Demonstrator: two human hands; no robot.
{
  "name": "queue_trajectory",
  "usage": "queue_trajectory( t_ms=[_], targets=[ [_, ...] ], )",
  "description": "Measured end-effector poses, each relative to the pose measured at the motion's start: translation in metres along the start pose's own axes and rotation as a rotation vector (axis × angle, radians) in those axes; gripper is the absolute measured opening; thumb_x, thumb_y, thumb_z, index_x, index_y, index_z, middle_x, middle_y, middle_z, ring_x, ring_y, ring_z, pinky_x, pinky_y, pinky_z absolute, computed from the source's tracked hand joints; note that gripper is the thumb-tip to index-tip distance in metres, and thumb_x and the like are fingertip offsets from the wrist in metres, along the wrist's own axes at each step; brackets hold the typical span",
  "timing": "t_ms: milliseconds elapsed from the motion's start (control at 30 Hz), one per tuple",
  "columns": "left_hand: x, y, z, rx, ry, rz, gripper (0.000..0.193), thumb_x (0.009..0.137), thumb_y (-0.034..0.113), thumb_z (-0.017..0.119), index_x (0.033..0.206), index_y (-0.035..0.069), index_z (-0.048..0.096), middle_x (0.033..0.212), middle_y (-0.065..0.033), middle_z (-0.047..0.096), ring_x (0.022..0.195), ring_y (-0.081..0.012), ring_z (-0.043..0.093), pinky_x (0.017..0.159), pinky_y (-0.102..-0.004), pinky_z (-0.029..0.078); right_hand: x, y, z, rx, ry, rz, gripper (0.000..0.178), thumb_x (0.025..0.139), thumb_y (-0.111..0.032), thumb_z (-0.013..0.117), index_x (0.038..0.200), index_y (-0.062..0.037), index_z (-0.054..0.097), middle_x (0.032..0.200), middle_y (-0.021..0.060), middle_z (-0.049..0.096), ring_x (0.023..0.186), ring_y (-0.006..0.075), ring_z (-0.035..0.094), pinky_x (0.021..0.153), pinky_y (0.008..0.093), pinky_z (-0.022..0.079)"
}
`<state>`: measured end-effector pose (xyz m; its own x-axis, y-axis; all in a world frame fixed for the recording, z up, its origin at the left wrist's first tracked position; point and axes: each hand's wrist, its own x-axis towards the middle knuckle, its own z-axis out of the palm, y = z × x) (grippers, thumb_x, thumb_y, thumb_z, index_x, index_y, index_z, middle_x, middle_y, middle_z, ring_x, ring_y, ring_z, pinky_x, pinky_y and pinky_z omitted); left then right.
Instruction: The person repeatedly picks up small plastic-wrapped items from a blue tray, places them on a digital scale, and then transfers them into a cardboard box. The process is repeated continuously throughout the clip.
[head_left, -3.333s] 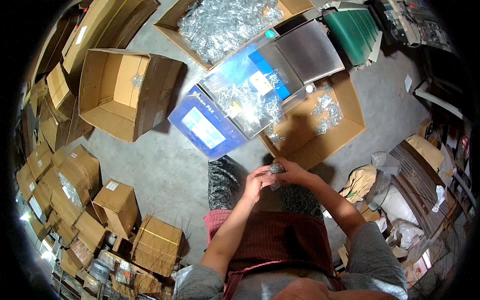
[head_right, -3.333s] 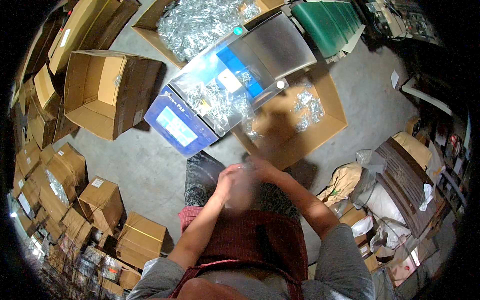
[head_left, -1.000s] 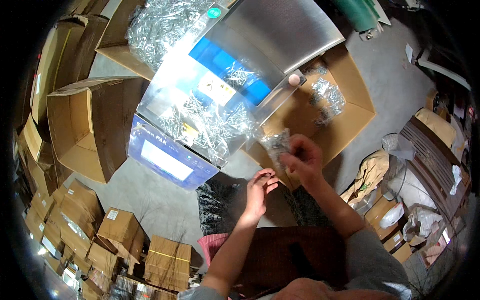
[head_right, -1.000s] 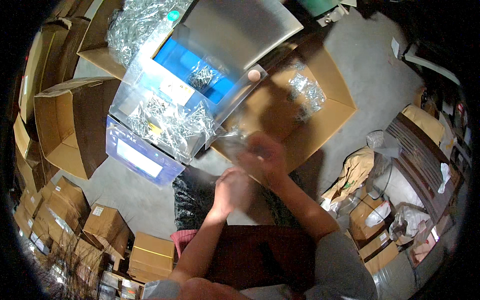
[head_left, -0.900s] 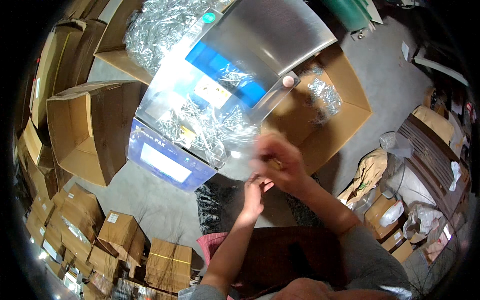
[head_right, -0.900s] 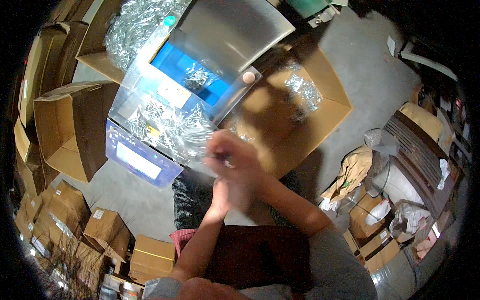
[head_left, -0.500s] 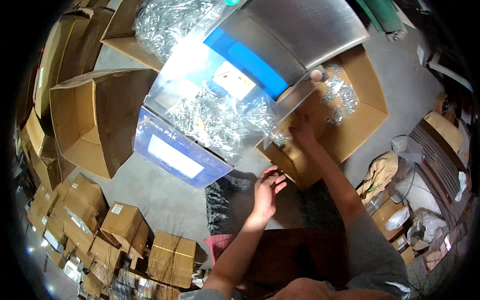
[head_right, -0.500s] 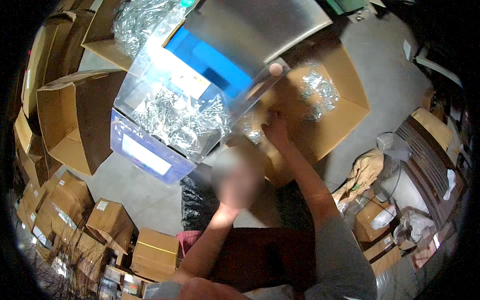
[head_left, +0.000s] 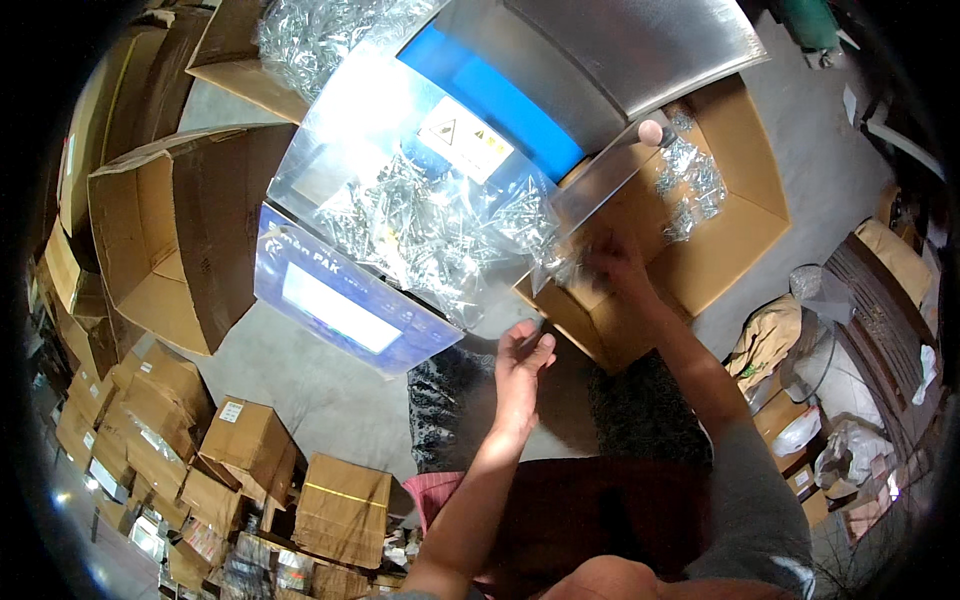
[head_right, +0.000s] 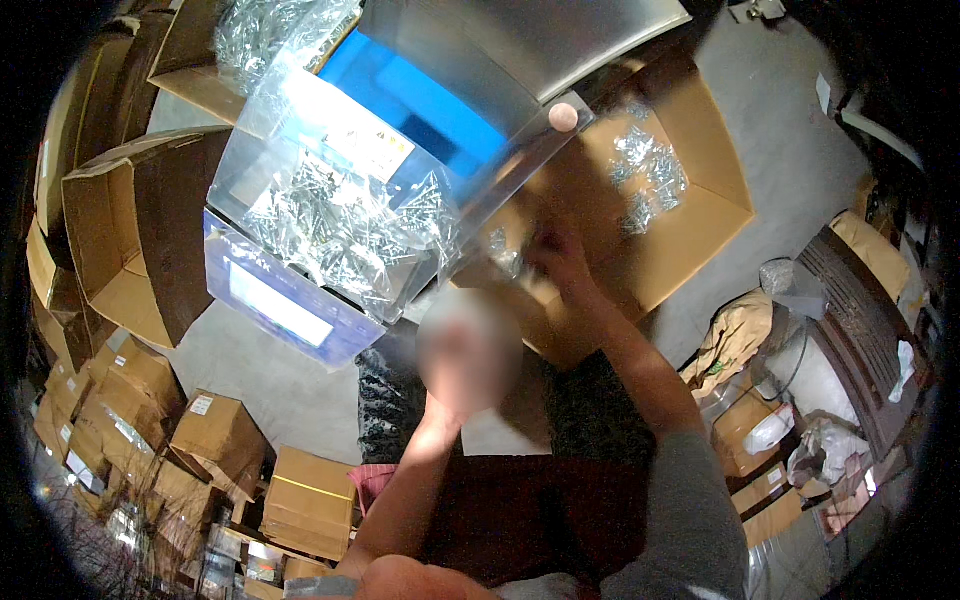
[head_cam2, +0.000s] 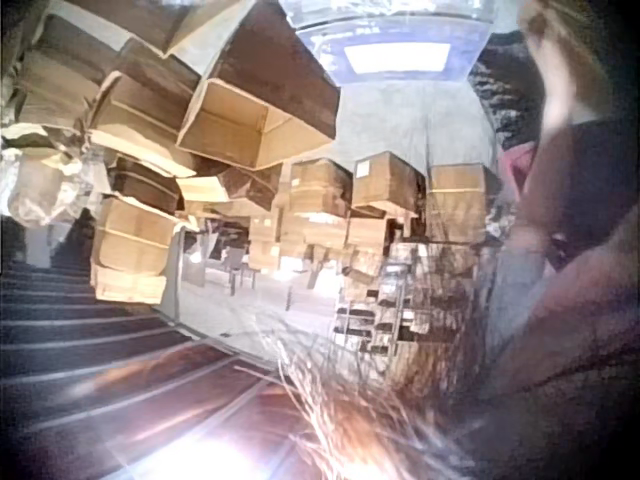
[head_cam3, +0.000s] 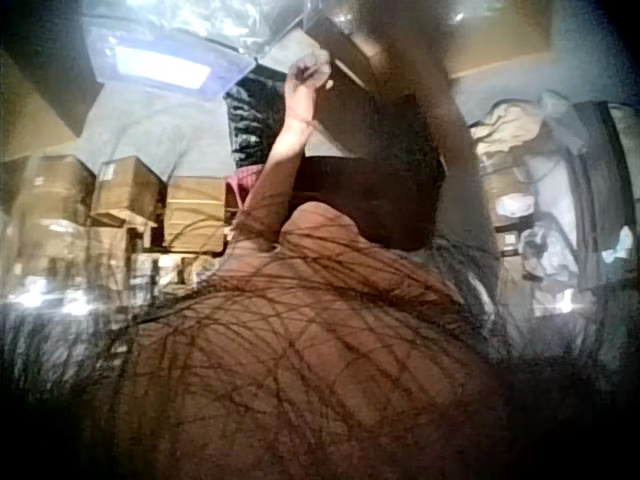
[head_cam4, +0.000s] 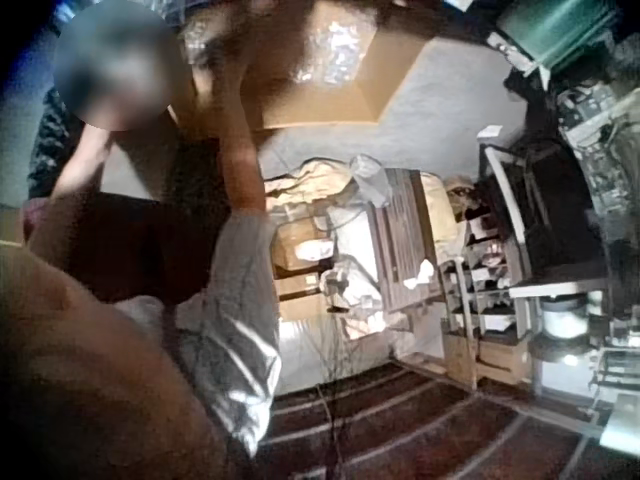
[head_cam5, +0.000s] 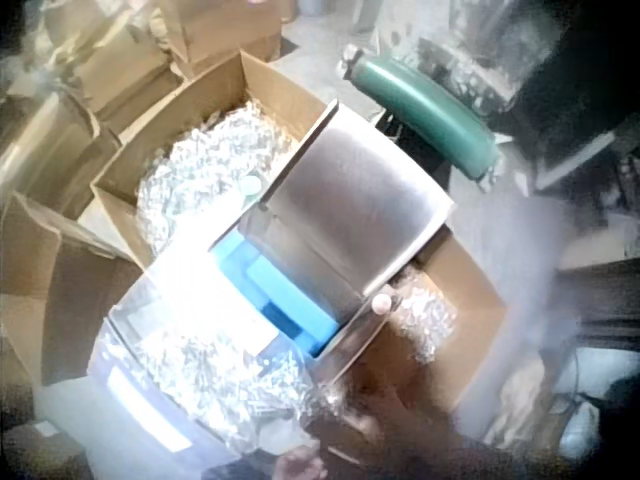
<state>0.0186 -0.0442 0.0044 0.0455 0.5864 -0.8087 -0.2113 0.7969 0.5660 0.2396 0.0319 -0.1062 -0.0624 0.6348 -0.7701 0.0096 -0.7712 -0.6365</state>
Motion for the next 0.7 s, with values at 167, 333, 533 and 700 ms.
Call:
queue_trajectory(
  t_ms=[167,333,533,700],
  targets=[
    [-0.010,0.049,0.020,-0.102,-0.072,-0.263,0.041,0.087,0.004,0.066,0.125,0.011,0.051,0.109,-0.0060,0.060,0.085,-0.0159,0.063,0.065,-0.0278,0.053,-0.061,-0.033,0.008,-0.359,-0.263,-0.095,0.037,0.087,-0.017,0.066,0.123,-0.0104,0.058,0.111,0.0057,0.061,0.097,0.0186,0.061,0.081,0.0363,0.053],
    [-0.010,0.056,0.030,-0.276,-0.004,-0.284,0.041,0.085,-0.006,0.058,0.122,0.009,0.050,0.099,-0.0051,0.061,0.073,-0.0134,0.061,0.055,-0.0252,0.053,0.019,0.023,0.028,-1.531,-0.093,-0.433,0.058,0.087,-0.016,0.059,0.141,-0.0259,0.042,0.151,0.0125,0.029,0.124,0.0348,0.046,0.095,0.0488,0.047],
    [-0.006,0.066,0.019,-0.370,0.144,-0.196,0.046,0.083,-0.012,0.052,0.124,0.010,0.048,0.098,-0.0057,0.058,0.077,-0.0161,0.061,0.062,-0.0272,0.053,0.048,0.115,0.030,-1.339,-0.025,-0.508,0.047,0.081,-0.013,0.059,0.127,-0.0206,0.055,0.143,0.0159,0.037,0.117,0.0370,0.047,0.089,0.0520,0.047],
    [-0.010,0.068,0.020,-0.408,0.011,-0.258,0.045,0.079,-0.013,0.053,0.118,0.009,0.053,0.095,-0.0068,0.057,0.077,-0.0169,0.060,0.062,-0.0263,0.051,-0.007,0.100,-0.014,-0.974,-0.036,-0.320,0.042,0.067,-0.008,0.073,0.109,-0.0111,0.067,0.099,0.0106,0.062,0.098,0.0294,0.062,0.086,0.0382,0.049]
  ],
)
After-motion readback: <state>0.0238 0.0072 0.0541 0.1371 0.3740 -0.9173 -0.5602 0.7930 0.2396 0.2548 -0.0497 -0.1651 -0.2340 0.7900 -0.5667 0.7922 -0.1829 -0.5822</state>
